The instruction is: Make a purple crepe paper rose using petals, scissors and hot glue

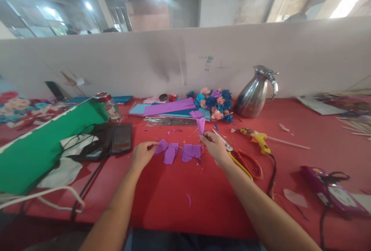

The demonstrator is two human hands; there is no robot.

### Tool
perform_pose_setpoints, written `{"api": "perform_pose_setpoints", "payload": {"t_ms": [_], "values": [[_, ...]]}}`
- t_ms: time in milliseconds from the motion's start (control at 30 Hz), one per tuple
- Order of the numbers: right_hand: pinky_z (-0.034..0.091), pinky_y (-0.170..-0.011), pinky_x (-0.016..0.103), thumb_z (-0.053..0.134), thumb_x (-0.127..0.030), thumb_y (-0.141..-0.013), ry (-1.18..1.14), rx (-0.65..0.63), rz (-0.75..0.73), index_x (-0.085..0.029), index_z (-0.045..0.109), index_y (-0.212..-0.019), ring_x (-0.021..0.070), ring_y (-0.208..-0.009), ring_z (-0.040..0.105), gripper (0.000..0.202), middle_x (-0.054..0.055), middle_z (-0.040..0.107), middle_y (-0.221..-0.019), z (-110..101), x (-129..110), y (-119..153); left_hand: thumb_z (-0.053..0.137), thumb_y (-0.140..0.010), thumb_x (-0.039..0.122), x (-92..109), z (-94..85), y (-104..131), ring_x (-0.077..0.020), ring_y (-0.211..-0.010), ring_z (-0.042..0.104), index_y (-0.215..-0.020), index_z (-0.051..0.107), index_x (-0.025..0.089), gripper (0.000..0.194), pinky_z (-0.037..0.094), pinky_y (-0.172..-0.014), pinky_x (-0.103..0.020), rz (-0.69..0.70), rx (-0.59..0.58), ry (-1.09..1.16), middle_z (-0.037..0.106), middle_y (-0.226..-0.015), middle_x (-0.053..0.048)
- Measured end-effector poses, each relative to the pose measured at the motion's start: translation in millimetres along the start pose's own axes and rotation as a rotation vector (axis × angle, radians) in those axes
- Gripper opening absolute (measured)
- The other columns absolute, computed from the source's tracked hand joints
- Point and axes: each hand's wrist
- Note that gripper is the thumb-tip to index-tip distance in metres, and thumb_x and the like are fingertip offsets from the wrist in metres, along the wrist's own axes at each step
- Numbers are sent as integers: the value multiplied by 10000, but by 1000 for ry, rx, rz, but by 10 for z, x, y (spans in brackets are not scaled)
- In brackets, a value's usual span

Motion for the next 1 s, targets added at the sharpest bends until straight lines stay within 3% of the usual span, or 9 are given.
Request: {"api": "perform_pose_setpoints", "payload": {"t_ms": [167, 300, 400, 500, 600, 767, 1000], "values": [[386, -595, 257, 552, -424, -748, 36, 32, -14, -190, 553, -685, 145, -627, 511, 242, 3, 584, -646, 10, 56, -16, 556, -766, 264, -4, 32, 19, -178, -756, 617, -899, 757, 221, 244, 476, -709, -267, 126, 132, -113, 656, -824, -38], [408, -608, 262, 512, -408, -776, -64, 90, -26, -200, 524, -775, 150, -634, 529, 209, 7, 588, -679, 12, 82, -32, 521, -811, 235, 7, 88, 33, -184, -798, 611, -870, 752, 238, 238, 477, -735, -285, 225, 91, -165, 665, -833, -37], [362, -535, 240, 451, -381, -807, -36, 79, -53, -214, 483, -781, 127, -554, 464, 172, -23, 527, -648, 2, 55, -25, 486, -837, 206, 43, 102, 54, -215, -878, 591, -821, 753, 227, 268, 476, -807, -326, 308, 119, -230, 664, -891, -70], [312, -508, 234, 423, -332, -814, 161, 53, -101, -218, 479, -758, 124, -535, 422, 138, -44, 456, -613, -5, -4, 4, 513, -807, 186, 102, 75, 82, -268, -965, 545, -808, 757, 233, 249, 459, -868, -400, 388, 172, -305, 644, -1037, -98], [294, -515, 231, 491, -266, -771, 421, -47, -79, -204, 536, -777, 128, -549, 455, 76, -42, 477, -596, 13, -54, 45, 530, -786, 164, 131, 55, 90, -302, -1033, 516, -817, 759, 243, 244, 424, -918, -453, 425, 179, -334, 647, -1117, -91], [281, -544, 243, 565, -241, -754, 810, -153, -12, -203, 674, -813, 159, -641, 561, 130, 13, 630, -672, 83, -61, 95, 490, -831, 187, 50, 96, 53, -262, -912, 592, -876, 753, 231, 270, 449, -865, -403, 363, 110, -289, 717, -928, -74], [323, -582, 258, 581, -299, -792, 989, -241, 18, -243, 705, -875, 212, -816, 655, 159, 52, 730, -869, 153, -43, 143, 501, -840, 222, -31, 111, 50, -225, -895, 627, -915, 747, 231, 257, 468, -822, -327, 305, 92, -148, 715, -953, -56]]}}
Point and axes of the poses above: each hand's wrist, its own y-axis away from the middle knuckle, its own z-axis out of the palm, x = y × z
